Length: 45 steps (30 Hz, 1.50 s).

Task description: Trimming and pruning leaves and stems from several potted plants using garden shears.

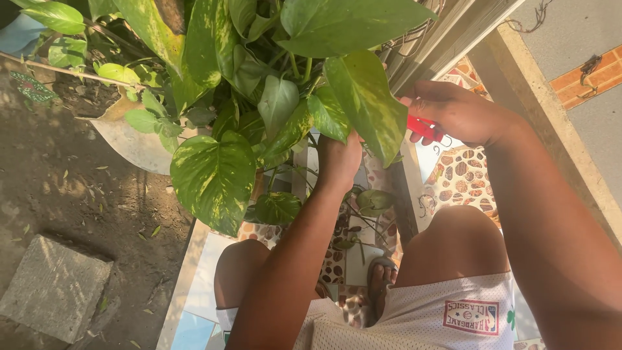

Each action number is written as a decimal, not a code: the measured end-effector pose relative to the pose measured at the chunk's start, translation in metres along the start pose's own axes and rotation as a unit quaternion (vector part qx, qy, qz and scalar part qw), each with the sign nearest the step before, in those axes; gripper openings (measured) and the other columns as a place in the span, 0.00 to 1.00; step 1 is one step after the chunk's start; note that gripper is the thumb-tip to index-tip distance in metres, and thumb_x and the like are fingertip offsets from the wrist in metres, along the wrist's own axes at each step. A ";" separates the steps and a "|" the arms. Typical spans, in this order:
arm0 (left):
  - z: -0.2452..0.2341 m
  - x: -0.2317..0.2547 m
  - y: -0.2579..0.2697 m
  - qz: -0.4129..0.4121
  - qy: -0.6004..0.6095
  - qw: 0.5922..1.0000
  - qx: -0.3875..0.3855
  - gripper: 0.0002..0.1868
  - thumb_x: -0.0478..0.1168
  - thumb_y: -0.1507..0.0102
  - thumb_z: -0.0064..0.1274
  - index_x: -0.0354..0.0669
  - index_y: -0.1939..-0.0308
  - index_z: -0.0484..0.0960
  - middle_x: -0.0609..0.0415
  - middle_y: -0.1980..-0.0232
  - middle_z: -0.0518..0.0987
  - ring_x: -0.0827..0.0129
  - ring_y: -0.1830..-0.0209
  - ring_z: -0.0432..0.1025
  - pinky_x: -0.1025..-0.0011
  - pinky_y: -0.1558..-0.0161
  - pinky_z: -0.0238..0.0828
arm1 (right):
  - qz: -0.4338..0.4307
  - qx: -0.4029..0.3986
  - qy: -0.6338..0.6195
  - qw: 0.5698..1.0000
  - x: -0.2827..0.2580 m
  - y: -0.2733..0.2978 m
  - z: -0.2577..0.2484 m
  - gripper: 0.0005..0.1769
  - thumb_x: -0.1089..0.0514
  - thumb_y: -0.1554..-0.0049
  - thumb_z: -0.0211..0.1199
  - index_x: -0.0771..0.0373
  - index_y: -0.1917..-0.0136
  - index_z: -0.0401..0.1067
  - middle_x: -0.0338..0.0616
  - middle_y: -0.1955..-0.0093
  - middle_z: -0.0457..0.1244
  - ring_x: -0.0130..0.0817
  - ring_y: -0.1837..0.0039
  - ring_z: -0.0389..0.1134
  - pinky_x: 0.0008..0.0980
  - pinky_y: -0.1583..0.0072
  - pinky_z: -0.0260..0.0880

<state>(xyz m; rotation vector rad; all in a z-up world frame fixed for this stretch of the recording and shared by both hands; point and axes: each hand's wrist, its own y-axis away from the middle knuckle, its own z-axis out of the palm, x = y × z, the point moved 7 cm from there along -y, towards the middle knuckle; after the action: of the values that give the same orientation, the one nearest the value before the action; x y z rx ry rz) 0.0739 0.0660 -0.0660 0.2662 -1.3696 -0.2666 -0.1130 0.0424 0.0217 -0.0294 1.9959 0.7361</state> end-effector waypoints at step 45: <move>0.048 0.019 -0.004 0.043 0.172 0.978 -0.113 0.22 0.42 0.30 0.59 0.36 0.37 0.71 0.53 0.46 0.73 0.69 0.49 0.68 0.67 0.49 0.69 | 0.018 0.098 -0.093 0.991 0.033 0.063 -0.022 0.23 0.45 0.33 0.52 0.61 0.36 0.77 0.46 0.55 0.68 0.31 0.57 0.65 0.34 0.56 0.64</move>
<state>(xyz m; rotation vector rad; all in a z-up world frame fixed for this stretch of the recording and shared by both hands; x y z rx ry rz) 0.0295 0.0542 -0.0415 0.0582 -0.9957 -0.2863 -0.1676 0.0914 0.0339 0.1848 1.8842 0.5422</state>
